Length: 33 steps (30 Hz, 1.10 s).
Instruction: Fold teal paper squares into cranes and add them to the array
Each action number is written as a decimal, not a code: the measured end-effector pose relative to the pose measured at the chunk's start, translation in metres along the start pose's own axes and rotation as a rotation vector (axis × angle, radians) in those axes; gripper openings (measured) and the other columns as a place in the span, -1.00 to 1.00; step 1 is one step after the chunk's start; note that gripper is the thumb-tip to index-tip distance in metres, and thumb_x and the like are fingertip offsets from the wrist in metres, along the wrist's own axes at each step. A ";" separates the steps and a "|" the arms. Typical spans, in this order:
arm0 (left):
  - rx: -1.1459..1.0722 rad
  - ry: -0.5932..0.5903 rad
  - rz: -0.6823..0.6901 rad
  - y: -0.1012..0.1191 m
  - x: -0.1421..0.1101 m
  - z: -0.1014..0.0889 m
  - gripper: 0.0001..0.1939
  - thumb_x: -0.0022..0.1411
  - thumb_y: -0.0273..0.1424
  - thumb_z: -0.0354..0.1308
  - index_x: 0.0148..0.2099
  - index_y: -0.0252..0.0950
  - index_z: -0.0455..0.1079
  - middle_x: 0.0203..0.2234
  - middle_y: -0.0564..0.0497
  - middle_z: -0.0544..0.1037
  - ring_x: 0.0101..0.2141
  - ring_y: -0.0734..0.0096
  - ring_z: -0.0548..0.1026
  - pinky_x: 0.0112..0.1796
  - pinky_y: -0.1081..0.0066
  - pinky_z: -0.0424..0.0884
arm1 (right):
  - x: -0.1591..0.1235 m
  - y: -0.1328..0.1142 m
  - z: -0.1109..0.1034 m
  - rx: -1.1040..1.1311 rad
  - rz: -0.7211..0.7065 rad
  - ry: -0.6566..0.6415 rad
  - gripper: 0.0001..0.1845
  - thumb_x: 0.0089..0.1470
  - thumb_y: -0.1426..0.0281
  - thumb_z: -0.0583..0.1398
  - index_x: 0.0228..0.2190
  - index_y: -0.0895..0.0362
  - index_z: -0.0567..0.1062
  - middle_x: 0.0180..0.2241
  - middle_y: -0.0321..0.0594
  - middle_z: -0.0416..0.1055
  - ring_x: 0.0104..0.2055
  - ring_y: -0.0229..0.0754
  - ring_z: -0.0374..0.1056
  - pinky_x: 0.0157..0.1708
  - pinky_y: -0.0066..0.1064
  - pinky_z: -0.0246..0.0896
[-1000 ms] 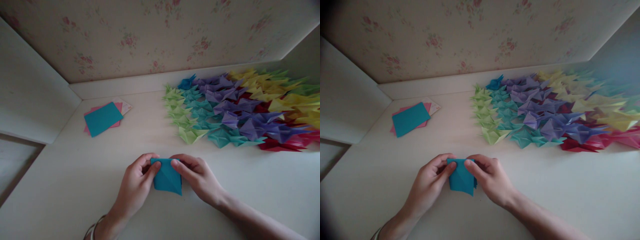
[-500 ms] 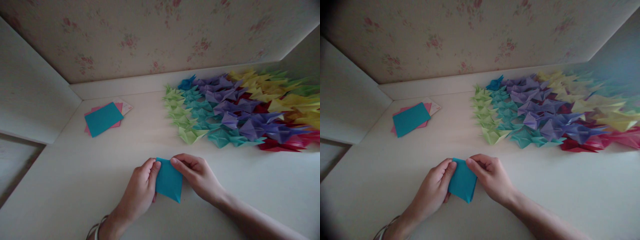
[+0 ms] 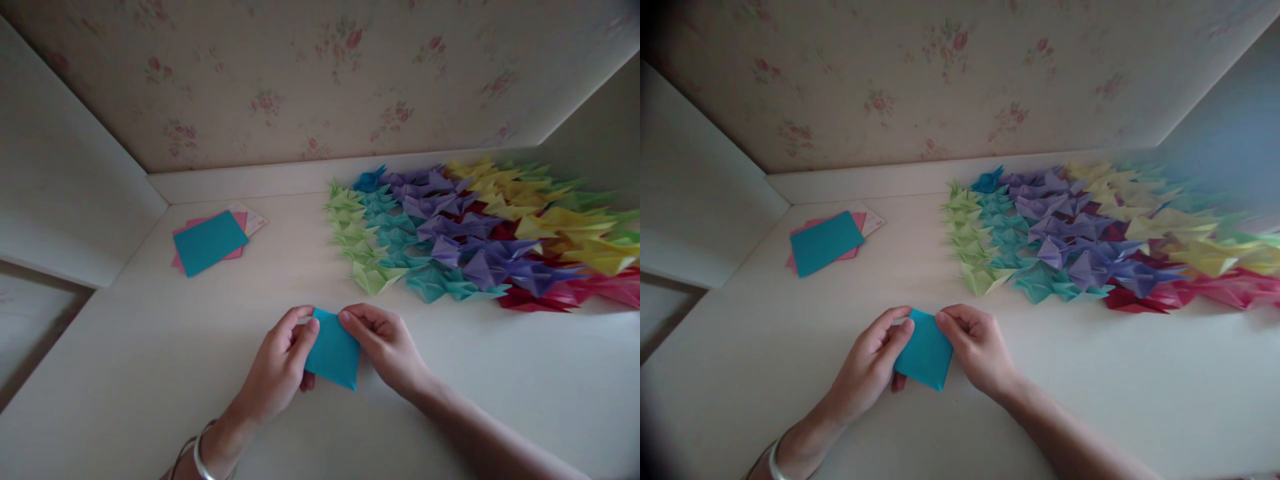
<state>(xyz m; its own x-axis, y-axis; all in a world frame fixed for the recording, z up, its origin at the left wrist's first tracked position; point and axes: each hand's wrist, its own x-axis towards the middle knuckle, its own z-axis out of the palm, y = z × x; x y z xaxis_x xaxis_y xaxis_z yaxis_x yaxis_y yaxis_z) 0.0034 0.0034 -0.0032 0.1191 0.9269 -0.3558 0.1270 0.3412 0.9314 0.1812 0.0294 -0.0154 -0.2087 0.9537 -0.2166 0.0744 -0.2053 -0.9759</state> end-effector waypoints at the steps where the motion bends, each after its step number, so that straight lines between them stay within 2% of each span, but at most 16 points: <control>1: -0.066 -0.008 0.035 0.001 0.000 0.000 -0.57 0.33 -0.12 0.07 0.14 -0.21 0.25 -0.53 0.13 0.47 -0.65 0.47 0.45 -0.66 0.55 0.36 | 0.002 0.000 0.000 0.047 0.016 0.040 -0.62 0.10 0.10 0.22 -0.44 0.19 0.52 -0.55 -0.30 0.34 -0.50 -0.26 0.20 -0.51 -0.45 0.09; 3: -0.171 -0.048 0.104 0.004 -0.001 -0.002 -0.46 0.32 -0.21 0.13 0.28 -0.20 0.14 -0.33 0.00 0.56 -0.41 0.35 0.56 -0.43 0.43 0.51 | 0.004 -0.002 0.000 0.130 0.052 0.112 -0.61 0.03 0.08 0.28 -0.34 0.19 0.55 -0.56 -0.30 0.37 -0.52 -0.25 0.21 -0.52 -0.44 0.10; 5: -0.192 -0.098 0.135 0.008 -0.002 -0.006 -0.48 0.29 -0.27 0.19 0.25 -0.21 0.23 -0.16 -0.09 0.56 -0.21 0.28 0.56 -0.21 0.36 0.51 | 0.006 -0.004 -0.002 0.179 0.074 0.138 -0.56 -0.02 0.07 0.31 -0.26 0.19 0.56 -0.57 -0.30 0.39 -0.54 -0.26 0.21 -0.54 -0.45 0.10; 7: -0.179 -0.163 0.123 0.010 -0.004 -0.009 -0.50 0.25 -0.31 0.26 0.20 -0.23 0.30 -0.10 -0.12 0.55 -0.14 0.24 0.53 -0.14 0.35 0.48 | 0.007 -0.007 -0.004 0.202 0.078 0.107 -0.55 -0.02 0.08 0.32 -0.23 0.18 0.57 -0.56 -0.29 0.41 -0.52 -0.26 0.23 -0.52 -0.45 0.11; 10: -0.190 -0.233 0.094 0.010 -0.005 -0.013 -0.40 0.17 -0.34 0.33 0.23 -0.22 0.25 -0.08 -0.14 0.55 -0.15 0.21 0.54 -0.17 0.35 0.48 | 0.007 -0.007 -0.008 0.232 0.061 0.036 -0.61 0.01 0.12 0.32 -0.20 0.14 0.59 -0.50 -0.28 0.45 -0.47 -0.25 0.26 -0.47 -0.45 0.15; 13: -0.208 -0.233 0.092 0.008 -0.003 -0.016 -0.35 0.14 -0.34 0.36 0.24 -0.23 0.25 -0.07 -0.14 0.54 -0.17 0.22 0.54 -0.20 0.37 0.47 | 0.005 -0.002 -0.012 0.254 0.035 -0.032 -0.64 0.05 0.17 0.31 -0.15 0.09 0.60 -0.44 -0.26 0.50 -0.41 -0.22 0.32 -0.40 -0.42 0.21; 18: -0.312 -0.152 0.041 0.004 0.004 -0.014 -0.40 0.09 -0.18 0.37 0.14 -0.29 0.39 -0.21 -0.10 0.58 -0.32 0.31 0.54 -0.27 0.37 0.49 | 0.001 0.008 -0.021 0.263 -0.056 -0.194 -0.64 0.17 0.17 0.21 -0.09 0.08 0.59 -0.30 -0.16 0.55 -0.39 -0.14 0.43 -0.33 -0.30 0.32; 21: -0.371 -0.075 0.010 0.005 0.005 -0.011 -0.43 0.07 -0.11 0.36 0.06 -0.31 0.45 -0.30 -0.07 0.58 -0.33 0.26 0.55 -0.25 0.28 0.52 | -0.001 0.008 -0.024 0.258 -0.116 -0.247 -0.60 0.17 0.15 0.21 -0.07 0.12 0.56 -0.37 -0.15 0.54 -0.40 -0.11 0.46 -0.32 -0.26 0.34; 23: -0.365 -0.049 0.004 0.006 0.004 -0.010 -0.46 0.08 -0.08 0.34 0.01 -0.30 0.48 -0.36 -0.04 0.57 -0.36 0.28 0.55 -0.29 0.30 0.53 | -0.003 0.006 -0.023 0.256 -0.118 -0.275 -0.57 0.10 0.14 0.28 -0.06 0.12 0.54 -0.42 -0.19 0.52 -0.42 -0.12 0.46 -0.35 -0.28 0.36; 27: -0.328 -0.065 0.025 0.006 0.004 -0.013 -0.54 0.13 -0.08 0.31 -0.04 -0.30 0.49 -0.41 0.00 0.54 -0.39 0.33 0.53 -0.33 0.32 0.54 | -0.005 0.002 -0.018 0.261 -0.071 -0.268 -0.58 0.00 0.20 0.37 -0.11 0.10 0.54 -0.45 -0.24 0.50 -0.47 -0.20 0.43 -0.44 -0.37 0.36; 33: -0.369 -0.073 0.068 0.007 0.002 -0.011 -0.54 0.06 -0.15 0.39 -0.06 -0.31 0.49 -0.38 -0.04 0.57 -0.38 0.34 0.55 -0.35 0.41 0.52 | -0.006 0.002 -0.014 0.228 -0.131 -0.193 -0.69 0.08 0.19 0.32 -0.21 0.13 0.59 -0.46 -0.24 0.49 -0.53 -0.27 0.38 -0.51 -0.45 0.32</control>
<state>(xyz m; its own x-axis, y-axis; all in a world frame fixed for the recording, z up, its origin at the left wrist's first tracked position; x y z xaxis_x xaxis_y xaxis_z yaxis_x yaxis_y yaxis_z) -0.0061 0.0090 0.0037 0.1866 0.9403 -0.2848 -0.2454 0.3253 0.9132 0.1961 0.0267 -0.0157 -0.3846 0.9205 -0.0691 -0.1813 -0.1487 -0.9721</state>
